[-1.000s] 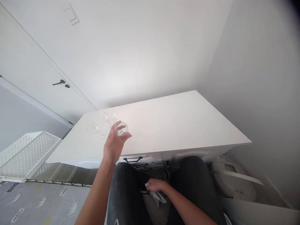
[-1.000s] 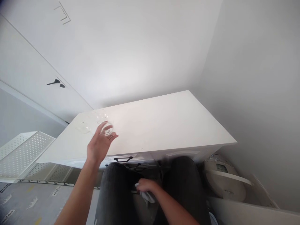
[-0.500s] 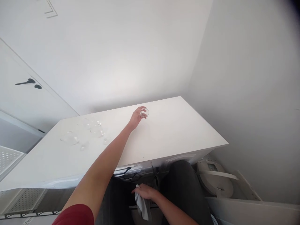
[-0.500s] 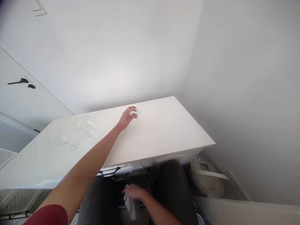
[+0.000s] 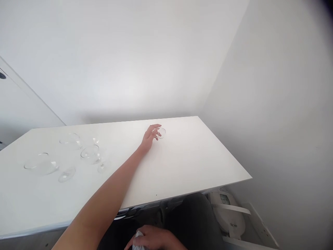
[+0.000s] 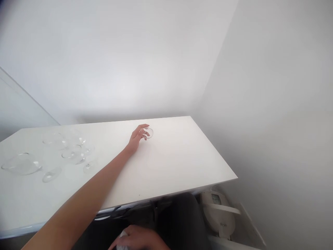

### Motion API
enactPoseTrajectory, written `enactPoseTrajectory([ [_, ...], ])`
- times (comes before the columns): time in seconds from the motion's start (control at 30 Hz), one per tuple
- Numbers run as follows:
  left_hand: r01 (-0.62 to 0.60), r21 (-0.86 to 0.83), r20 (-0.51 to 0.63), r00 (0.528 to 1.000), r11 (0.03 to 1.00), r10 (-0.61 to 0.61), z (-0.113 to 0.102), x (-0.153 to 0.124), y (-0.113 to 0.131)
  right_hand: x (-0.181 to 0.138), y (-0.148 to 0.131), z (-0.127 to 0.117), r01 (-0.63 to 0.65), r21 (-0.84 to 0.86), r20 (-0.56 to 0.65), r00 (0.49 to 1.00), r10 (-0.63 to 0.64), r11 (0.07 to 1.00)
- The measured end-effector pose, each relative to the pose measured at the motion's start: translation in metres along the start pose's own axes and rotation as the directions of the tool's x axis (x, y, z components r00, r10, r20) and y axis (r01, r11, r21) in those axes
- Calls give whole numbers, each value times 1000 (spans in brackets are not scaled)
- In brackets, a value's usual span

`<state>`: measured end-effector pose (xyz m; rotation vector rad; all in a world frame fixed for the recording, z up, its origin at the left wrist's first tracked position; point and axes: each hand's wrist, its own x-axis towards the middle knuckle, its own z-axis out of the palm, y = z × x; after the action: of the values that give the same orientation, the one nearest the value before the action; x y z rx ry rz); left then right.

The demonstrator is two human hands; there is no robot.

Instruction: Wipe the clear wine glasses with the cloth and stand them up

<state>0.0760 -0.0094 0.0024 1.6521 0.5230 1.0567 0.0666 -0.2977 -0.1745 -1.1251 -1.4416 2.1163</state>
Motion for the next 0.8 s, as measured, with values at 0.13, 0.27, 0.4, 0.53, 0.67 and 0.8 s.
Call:
enactPoseTrajectory([
  [0.13, 26, -45, -37, 999, 999, -28, -1, 2, 0, -48, -37, -8, 161, 247, 161, 966, -204, 956],
  [0.27, 24, -63, -98, 995, 998, -30, 0, 4, -1, -101, -102, -42, 548, 357, -340, 831, -441, 757],
  [0.4, -7, -48, -138, 990, 999, 0, 1, 6, -8, -114, -197, -127, 665, -93, -923, 222, -315, 741],
  [0.53, -8, -12, -226, 974, 1000, 5, -1, 9, -20, -74, -250, -214, 387, -584, -812, -268, -519, 714],
  [0.67, 26, 15, -303, 953, 1000, -20, -2, 12, -28, -33, -242, -244, 278, -603, -785, -43, -618, 748],
  [0.8, -8, 40, -223, 975, 999, 17, 3, 13, -27, -28, -228, -247, 266, -661, -743, -99, -662, 702],
])
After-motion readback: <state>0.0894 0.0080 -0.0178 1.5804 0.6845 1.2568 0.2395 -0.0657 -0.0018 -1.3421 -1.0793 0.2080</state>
